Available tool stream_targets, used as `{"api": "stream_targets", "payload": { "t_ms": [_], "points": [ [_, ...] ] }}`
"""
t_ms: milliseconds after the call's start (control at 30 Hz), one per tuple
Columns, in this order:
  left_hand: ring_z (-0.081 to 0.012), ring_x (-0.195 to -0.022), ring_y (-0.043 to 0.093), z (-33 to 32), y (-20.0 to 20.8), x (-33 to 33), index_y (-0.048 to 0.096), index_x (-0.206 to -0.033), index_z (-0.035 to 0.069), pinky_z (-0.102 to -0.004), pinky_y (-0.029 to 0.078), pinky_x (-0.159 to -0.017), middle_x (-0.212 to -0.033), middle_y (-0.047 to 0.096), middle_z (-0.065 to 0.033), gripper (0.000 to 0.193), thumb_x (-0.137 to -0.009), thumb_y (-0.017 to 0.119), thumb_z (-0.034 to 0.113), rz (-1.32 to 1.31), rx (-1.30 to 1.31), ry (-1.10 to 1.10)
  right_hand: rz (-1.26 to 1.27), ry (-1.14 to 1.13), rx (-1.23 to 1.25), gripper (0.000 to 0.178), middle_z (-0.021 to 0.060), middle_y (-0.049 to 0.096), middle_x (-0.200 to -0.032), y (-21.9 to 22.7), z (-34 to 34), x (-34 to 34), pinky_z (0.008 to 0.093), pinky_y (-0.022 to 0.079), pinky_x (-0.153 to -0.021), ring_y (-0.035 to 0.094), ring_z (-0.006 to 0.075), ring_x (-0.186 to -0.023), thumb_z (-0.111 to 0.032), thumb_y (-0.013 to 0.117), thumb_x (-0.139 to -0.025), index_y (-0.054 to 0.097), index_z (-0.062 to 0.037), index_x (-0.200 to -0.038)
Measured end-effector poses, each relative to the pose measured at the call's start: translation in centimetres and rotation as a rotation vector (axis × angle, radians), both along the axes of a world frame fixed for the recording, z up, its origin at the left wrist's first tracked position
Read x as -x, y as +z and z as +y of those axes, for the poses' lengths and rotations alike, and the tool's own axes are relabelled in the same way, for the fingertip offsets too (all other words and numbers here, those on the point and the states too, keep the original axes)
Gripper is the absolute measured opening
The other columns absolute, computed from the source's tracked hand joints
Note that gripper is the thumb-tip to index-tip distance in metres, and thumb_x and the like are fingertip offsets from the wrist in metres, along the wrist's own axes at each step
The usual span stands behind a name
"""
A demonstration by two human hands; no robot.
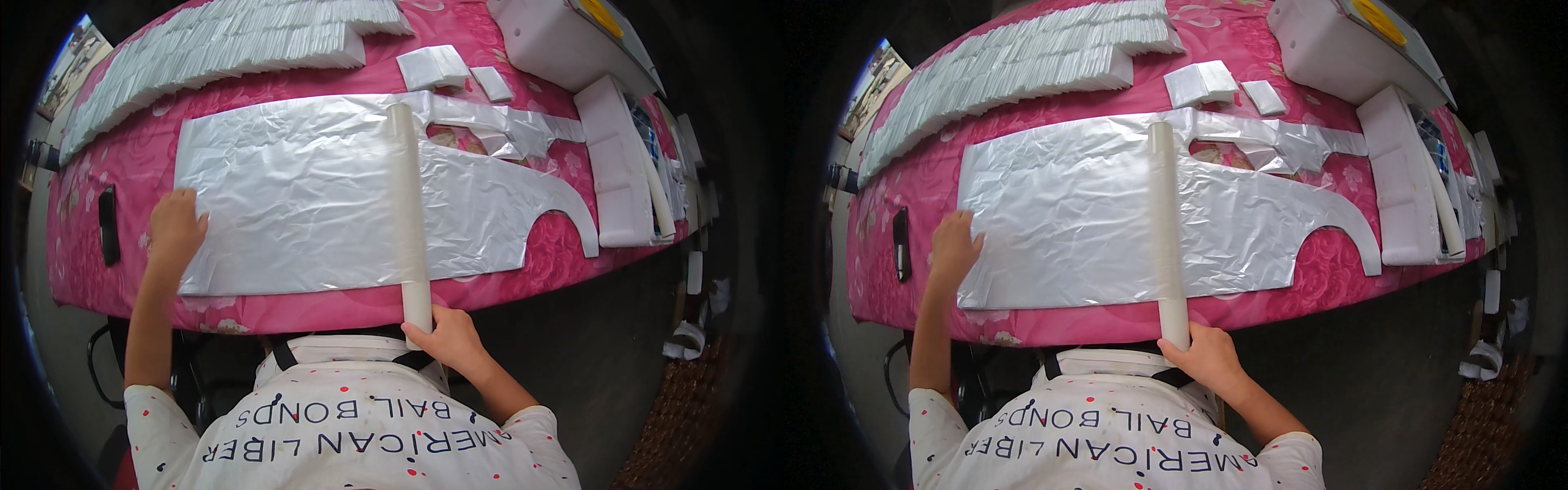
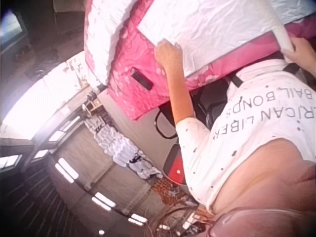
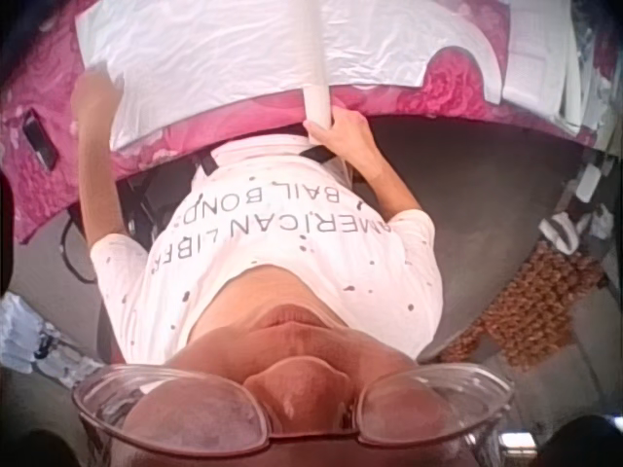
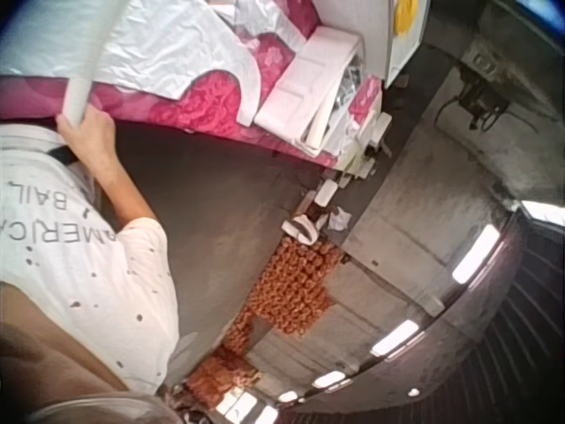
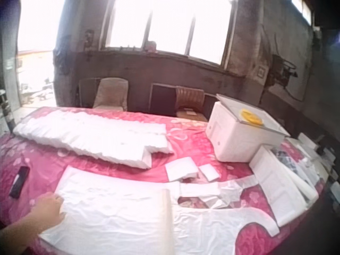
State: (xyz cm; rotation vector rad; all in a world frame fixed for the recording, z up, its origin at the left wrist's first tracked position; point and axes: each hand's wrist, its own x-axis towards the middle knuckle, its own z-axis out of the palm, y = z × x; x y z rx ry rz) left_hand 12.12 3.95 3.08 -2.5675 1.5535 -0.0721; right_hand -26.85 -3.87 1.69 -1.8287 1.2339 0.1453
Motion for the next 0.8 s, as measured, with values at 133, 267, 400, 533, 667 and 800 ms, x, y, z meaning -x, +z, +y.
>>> {"api": "stream_targets", "payload": {
  "t_ms": [133,267,400,533,667,800],
  "points": [
    [-0.0312,-0.105,0.053,-4.7,-2.4,6.9,0.054,-0.112,0.002,-0.0371,0.044,-0.09,-0.114,0.057,-0.0153,0.038,-0.075,0.062,0.005,0.434,0.597,-0.35,0.007,-0.005,-0.016,0.044,0.0194,0.064,-0.074,0.2,0.0,0.2,0.0395,0.049,-0.066,0.063,0.034,-0.07,-0.041,0.065,-0.073,0.063,0.0013,-0.086],
    [-0.032,-0.12,0.042,-8.8,-5.3,15.3,0.045,-0.126,0.002,-0.0385,0.037,-0.099,-0.133,0.043,-0.0143,0.049,-0.079,0.057,0.002,0.708,0.628,-0.527,0.034,-0.015,-0.023,0.042,0.0195,0.064,-0.075,0.1,0.1,0.4,0.0381,0.049,-0.066,0.064,0.0333,-0.071,-0.039,0.065,-0.074,0.063,0.0009,-0.088],
    [-0.0334,-0.13,0.029,-10.3,-7.4,18.3,0.033,-0.133,-0.004,-0.0421,0.024,-0.107,-0.139,0.032,-0.0194,0.054,-0.085,0.049,0.013,0.65,0.474,-0.562,0.037,-0.016,-0.049,0.042,0.0194,0.064,-0.075,0.1,0.2,0.8,0.0381,0.05,-0.067,0.064,0.0337,-0.072,-0.039,0.065,-0.074,0.064,0.0005,-0.088],
    [-0.0341,-0.133,0.023,-10.4,-8.2,18.5,0.029,-0.134,-0.007,-0.0431,0.017,-0.11,-0.141,0.028,-0.0215,0.056,-0.086,0.044,0.018,0.596,0.391,-0.577,0.011,0.045,-0.077,0.046,0.0194,0.064,-0.074,0.2,-0.4,1.1,0.0392,0.05,-0.065,0.063,0.0348,-0.071,-0.044,0.065,-0.074,0.064,0.0009,-0.086],
    [-0.0338,-0.135,0.02,-10.4,-8.1,18.9,0.027,-0.134,-0.01,-0.0423,0.014,-0.111,-0.142,0.025,-0.0235,0.06,-0.085,0.039,0.023,0.443,0.312,-0.576,0.015,0.173,0.013,0.051,0.0186,0.064,-0.072,0.2,-4.5,0.1,0.0379,0.05,-0.063,0.063,0.0327,-0.068,-0.049,0.062,-0.077,0.065,0.0018,-0.08],
    [-0.035,-0.135,0.019,-10.4,-8.5,18.9,0.026,-0.134,-0.011,-0.043,0.012,-0.111,-0.142,0.024,-0.0252,0.059,-0.086,0.035,0.022,0.425,0.297,-0.574,-0.109,0.111,0.115,0.058,0.0174,0.062,-0.063,-0.4,-11.6,-5.1,0.0355,0.048,-0.059,0.062,0.0306,-0.06,-0.052,0.056,-0.08,0.064,0.0043,-0.072]
  ]
}}
